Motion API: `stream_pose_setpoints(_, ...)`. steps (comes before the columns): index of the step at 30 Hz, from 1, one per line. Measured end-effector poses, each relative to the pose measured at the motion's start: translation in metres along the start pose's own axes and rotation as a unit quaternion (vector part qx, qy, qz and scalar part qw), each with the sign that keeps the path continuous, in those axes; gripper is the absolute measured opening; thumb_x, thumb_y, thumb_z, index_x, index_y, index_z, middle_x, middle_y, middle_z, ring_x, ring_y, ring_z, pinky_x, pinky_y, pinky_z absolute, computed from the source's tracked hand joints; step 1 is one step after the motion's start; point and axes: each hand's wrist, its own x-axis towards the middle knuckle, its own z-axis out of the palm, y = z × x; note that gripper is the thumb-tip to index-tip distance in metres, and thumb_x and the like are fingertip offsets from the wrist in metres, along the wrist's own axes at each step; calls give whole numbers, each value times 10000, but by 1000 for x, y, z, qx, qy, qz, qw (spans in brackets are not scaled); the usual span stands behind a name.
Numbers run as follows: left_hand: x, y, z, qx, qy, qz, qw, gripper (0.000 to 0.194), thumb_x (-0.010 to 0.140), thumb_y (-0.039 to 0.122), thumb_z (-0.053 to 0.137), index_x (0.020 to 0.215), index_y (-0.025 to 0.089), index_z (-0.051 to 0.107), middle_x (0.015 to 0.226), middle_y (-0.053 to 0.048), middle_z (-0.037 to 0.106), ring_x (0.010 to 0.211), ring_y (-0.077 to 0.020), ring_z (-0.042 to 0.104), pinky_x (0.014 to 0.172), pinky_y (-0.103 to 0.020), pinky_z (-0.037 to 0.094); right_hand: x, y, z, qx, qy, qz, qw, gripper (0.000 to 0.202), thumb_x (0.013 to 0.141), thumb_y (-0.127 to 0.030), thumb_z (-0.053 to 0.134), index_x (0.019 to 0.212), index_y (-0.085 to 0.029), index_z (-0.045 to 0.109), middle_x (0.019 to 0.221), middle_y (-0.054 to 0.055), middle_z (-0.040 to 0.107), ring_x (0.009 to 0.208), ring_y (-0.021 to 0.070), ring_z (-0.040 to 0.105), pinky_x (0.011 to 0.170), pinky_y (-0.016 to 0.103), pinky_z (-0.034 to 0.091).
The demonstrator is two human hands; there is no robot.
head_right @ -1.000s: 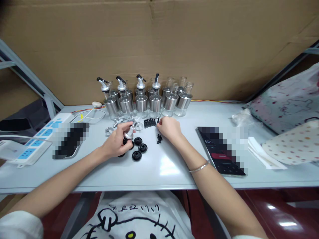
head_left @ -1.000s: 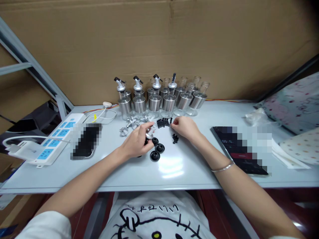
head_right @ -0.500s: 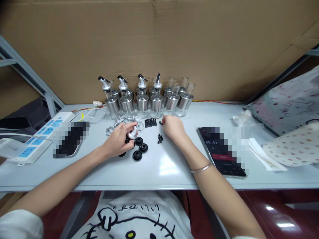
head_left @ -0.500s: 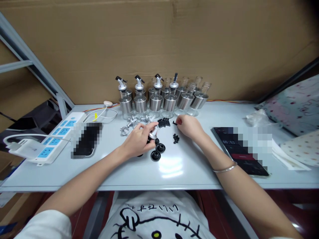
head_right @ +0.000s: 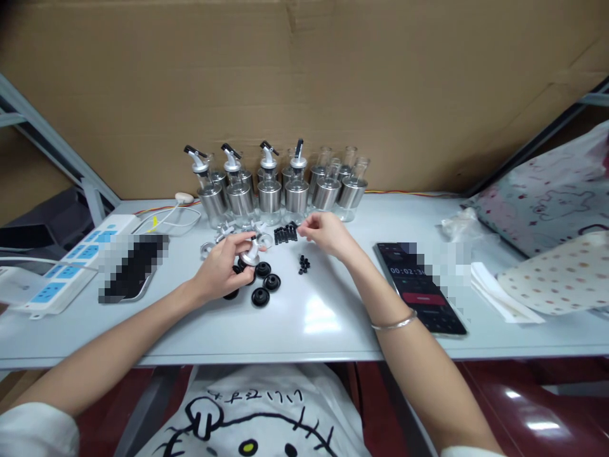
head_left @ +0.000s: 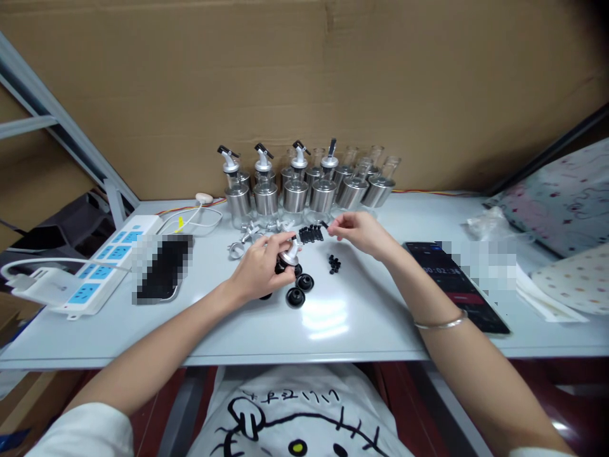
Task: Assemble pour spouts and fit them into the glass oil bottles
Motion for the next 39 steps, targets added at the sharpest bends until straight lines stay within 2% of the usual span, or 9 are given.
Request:
stream_pose_setpoints(2,1,2,-1,-40,-31,-33,998,582,734,145,478,1296,175,331,951,-47,700,741,-176,626,770,-319,476,-7,-10,5,180,-44,-57,981,151,712,-288,670,712,-152,604,600,-14,593,560,106,514,575,250,395)
stream_pose_setpoints(4,2,3,-2,-75,-44,-57,995,646,741,144,473,1356,174,279,936,-36,686,705,-156,598,739,-291,470,-15,-21,12,279,-74,-92,953,205,673,-319,713,711,-153,599,580,-34,573,538,87,487,570,246,394)
stream_pose_setpoints(9,2,2,0,-72,-30,-45,996,717,759,154,471,1428,166,212,824,3,625,703,-149,560,770,-285,456,-28,-34,25,332,-85,-120,932,209,683,-309,731,713,-155,593,577,-38,592,535,77,502,583,245,415)
stream_pose_setpoints(15,2,-1,1,-61,-20,-34,997,703,770,156,476,1425,176,220,819,13,612,670,-139,553,794,-297,452,-26,-31,30,359,-89,-118,922,276,623,-344,782,649,-165,574,673,4,660,579,96,558,605,264,459)
stream_pose_setpoints(20,1,1,-1,-74,-21,-25,997,654,771,156,482,1384,180,254,840,-9,630,808,-189,624,823,-329,464,-27,-29,37,320,-32,-156,934,233,686,-331,731,703,-177,557,632,-17,608,559,102,549,564,253,452)
stream_pose_setpoints(24,1,2,-1,-65,-18,-22,997,617,783,164,481,1360,175,263,853,-14,642,797,-185,624,843,-350,469,-31,-27,42,202,72,-277,937,129,776,-235,629,699,-197,532,737,20,638,657,133,593,601,272,480)
stream_pose_setpoints(27,1,2,0,-63,-16,-22,998,603,784,176,487,1349,176,275,872,-20,649,817,-191,626,848,-354,469,-35,-26,43,55,167,-392,903,143,819,-160,581,693,-209,533,778,30,645,708,143,601,648,287,490)
stream_pose_setpoints(30,1,2,0,-67,-11,-27,997,610,782,175,484,1352,165,267,885,-27,655,863,-198,629,853,-352,470,-39,-27,42,7,229,-449,864,149,842,-123,575,735,-217,531,798,29,647,713,140,611,660,287,500)
stream_pose_setpoints(39,2,3,-1,-67,1,-28,997,592,778,172,475,1337,152,279,884,-34,661,901,-201,626,839,-350,473,-41,-25,40,-21,231,-504,832,151,855,-101,561,773,-227,553,832,38,659,743,150,621,644,278,507)
